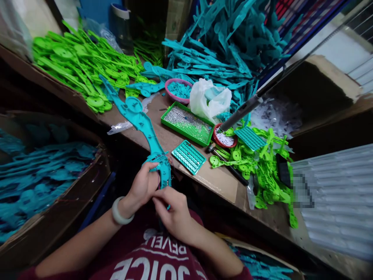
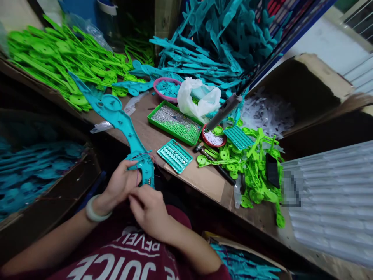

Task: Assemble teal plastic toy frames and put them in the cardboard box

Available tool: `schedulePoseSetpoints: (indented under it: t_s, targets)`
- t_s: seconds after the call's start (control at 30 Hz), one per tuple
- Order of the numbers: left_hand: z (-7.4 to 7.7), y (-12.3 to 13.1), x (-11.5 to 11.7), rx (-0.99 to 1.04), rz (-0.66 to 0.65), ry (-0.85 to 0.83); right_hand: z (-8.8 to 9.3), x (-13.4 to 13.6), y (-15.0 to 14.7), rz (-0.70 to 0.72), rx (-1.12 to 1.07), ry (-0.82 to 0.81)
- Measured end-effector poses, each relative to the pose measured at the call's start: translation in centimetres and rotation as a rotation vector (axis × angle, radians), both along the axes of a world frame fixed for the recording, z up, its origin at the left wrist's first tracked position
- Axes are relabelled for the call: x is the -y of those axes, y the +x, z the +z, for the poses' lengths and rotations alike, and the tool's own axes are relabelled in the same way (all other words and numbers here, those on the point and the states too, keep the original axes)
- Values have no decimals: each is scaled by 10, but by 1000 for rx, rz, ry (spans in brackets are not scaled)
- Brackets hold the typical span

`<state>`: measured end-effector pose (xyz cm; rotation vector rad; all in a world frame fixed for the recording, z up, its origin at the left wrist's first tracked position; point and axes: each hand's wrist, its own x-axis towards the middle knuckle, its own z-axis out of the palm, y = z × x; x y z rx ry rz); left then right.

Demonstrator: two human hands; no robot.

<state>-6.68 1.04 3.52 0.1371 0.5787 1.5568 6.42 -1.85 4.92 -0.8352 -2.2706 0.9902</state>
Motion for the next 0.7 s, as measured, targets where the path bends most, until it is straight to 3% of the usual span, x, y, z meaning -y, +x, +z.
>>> schedulePoseSetpoints:
  t_s: [0.17,0.33,0.57,0.7]
  targets:
    - [-2,-4,2,-59,-12,22,1,-7,3,-185,-270,-559]
    - [0,-4,1,-86,1,53,6,-15,7,-127,-427,-818]
    - [5,-12,25,-44,-28,-86,3,3,5,89,-409,-899]
    - [-3,-27,53,-41,-93,-212,-4,16,-8,157,-330,-601]
